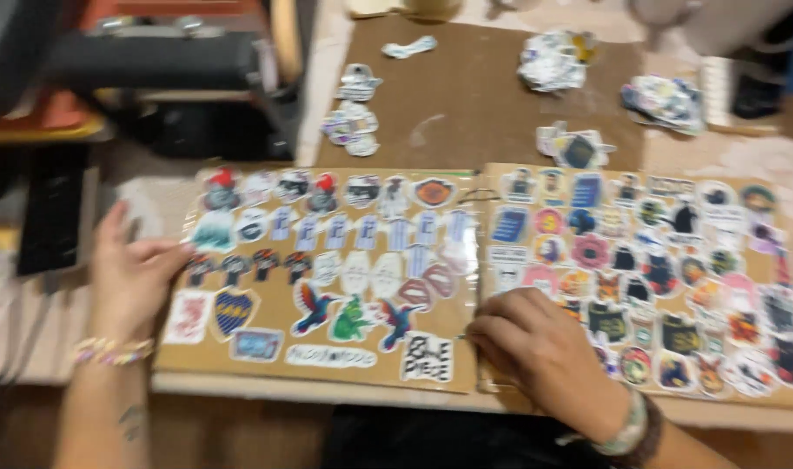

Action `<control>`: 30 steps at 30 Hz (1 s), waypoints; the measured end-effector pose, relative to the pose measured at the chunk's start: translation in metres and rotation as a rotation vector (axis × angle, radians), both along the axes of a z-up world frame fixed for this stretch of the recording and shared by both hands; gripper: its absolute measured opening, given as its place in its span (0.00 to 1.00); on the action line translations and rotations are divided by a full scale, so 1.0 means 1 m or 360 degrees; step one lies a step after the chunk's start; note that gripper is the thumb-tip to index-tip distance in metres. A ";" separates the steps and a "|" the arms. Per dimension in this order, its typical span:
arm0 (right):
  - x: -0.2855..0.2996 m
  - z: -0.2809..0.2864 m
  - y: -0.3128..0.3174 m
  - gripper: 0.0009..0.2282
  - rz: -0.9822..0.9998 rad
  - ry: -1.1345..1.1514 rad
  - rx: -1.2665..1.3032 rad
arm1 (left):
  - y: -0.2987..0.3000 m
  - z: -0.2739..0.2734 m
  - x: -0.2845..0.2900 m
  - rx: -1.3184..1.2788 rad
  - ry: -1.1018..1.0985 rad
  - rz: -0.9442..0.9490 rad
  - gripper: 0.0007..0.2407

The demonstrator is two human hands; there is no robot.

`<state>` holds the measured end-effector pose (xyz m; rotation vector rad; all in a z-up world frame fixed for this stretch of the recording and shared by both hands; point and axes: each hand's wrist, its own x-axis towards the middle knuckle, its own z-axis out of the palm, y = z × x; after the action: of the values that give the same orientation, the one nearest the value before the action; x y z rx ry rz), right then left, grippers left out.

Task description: Organizing and placing various stickers into a collection binder, including peeling backings and trimming with scissors.

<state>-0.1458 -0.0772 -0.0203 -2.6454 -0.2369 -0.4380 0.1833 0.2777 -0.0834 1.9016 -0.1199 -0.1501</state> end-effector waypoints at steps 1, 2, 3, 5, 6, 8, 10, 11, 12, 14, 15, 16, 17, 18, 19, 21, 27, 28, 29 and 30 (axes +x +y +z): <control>-0.001 -0.002 0.000 0.07 -0.0057 0.0019 -0.0018 | -0.003 0.005 -0.003 -0.0018 0.0019 -0.0057 0.39; -0.002 -0.004 -0.001 0.07 -0.0058 0.0031 -0.0047 | -0.006 0.011 -0.006 0.0149 -0.0073 -0.0052 0.38; -0.004 -0.006 -0.001 0.07 -0.0058 0.0043 -0.0067 | -0.007 0.018 -0.008 0.0321 -0.0170 -0.0046 0.37; -0.005 -0.008 -0.001 0.07 -0.0110 0.0093 -0.0011 | 0.019 -0.020 0.007 0.0298 -0.0024 -0.0054 0.21; -0.004 -0.009 0.000 0.06 -0.0108 0.0121 0.0057 | 0.032 -0.039 0.017 0.0293 0.0110 -0.0006 0.06; -0.004 -0.008 -0.003 0.07 -0.0100 0.0170 0.0159 | 0.035 -0.054 0.025 0.0305 0.0247 -0.0015 0.07; -0.007 -0.009 -0.004 0.07 -0.0061 0.0216 0.0276 | 0.034 -0.064 0.029 0.0334 0.0386 0.0008 0.08; -0.006 -0.011 -0.004 0.08 -0.0073 0.0163 0.0301 | 0.034 -0.065 0.029 0.0335 0.0261 0.0016 0.07; -0.004 -0.013 0.000 0.09 -0.0084 0.0110 0.0326 | 0.038 -0.067 0.030 0.0336 0.0137 0.0025 0.05; -0.005 -0.013 0.003 0.09 -0.0102 0.0029 0.0268 | 0.010 -0.030 0.009 0.0312 -0.0090 -0.0014 0.06; -0.003 -0.013 0.005 0.10 -0.0155 -0.0030 0.0210 | -0.004 -0.014 0.002 0.0289 -0.0293 -0.0090 0.08; -0.001 -0.014 0.010 0.10 -0.0129 -0.0037 0.0211 | -0.018 0.009 -0.008 0.0291 -0.0300 -0.0064 0.08; -0.001 -0.018 0.011 0.10 -0.0203 -0.0100 0.0128 | -0.036 0.029 -0.019 0.0243 -0.0063 0.0009 0.19; -0.001 -0.021 0.013 0.11 -0.0276 -0.0165 0.0046 | -0.053 0.048 -0.029 0.0191 0.0172 0.0080 0.33; 0.001 -0.023 0.014 0.11 -0.0266 -0.0162 0.0034 | -0.047 0.038 -0.020 0.0178 0.0176 0.0088 0.33; 0.002 -0.031 0.014 0.11 -0.0349 -0.0131 -0.0036 | -0.041 0.011 -0.003 0.0034 0.0027 -0.0121 0.34; 0.004 -0.047 0.011 0.10 -0.0457 -0.0044 -0.0131 | -0.058 -0.018 0.012 -0.0073 0.0152 -0.0222 0.36; 0.004 -0.049 0.011 0.10 -0.0468 -0.0042 -0.0144 | -0.060 -0.019 0.012 -0.0085 0.0155 -0.0233 0.36; 0.003 -0.049 0.010 0.11 -0.0466 -0.0001 -0.0150 | -0.061 -0.018 0.011 -0.0082 0.0178 -0.0215 0.36; 0.003 -0.049 0.009 0.12 -0.0463 0.0040 -0.0156 | -0.063 -0.016 0.009 -0.0080 0.0201 -0.0197 0.35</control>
<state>-0.1432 -0.0680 -0.0688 -2.7898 0.1410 -0.4962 0.1925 0.2147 -0.0997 1.8299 -0.1546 -0.3474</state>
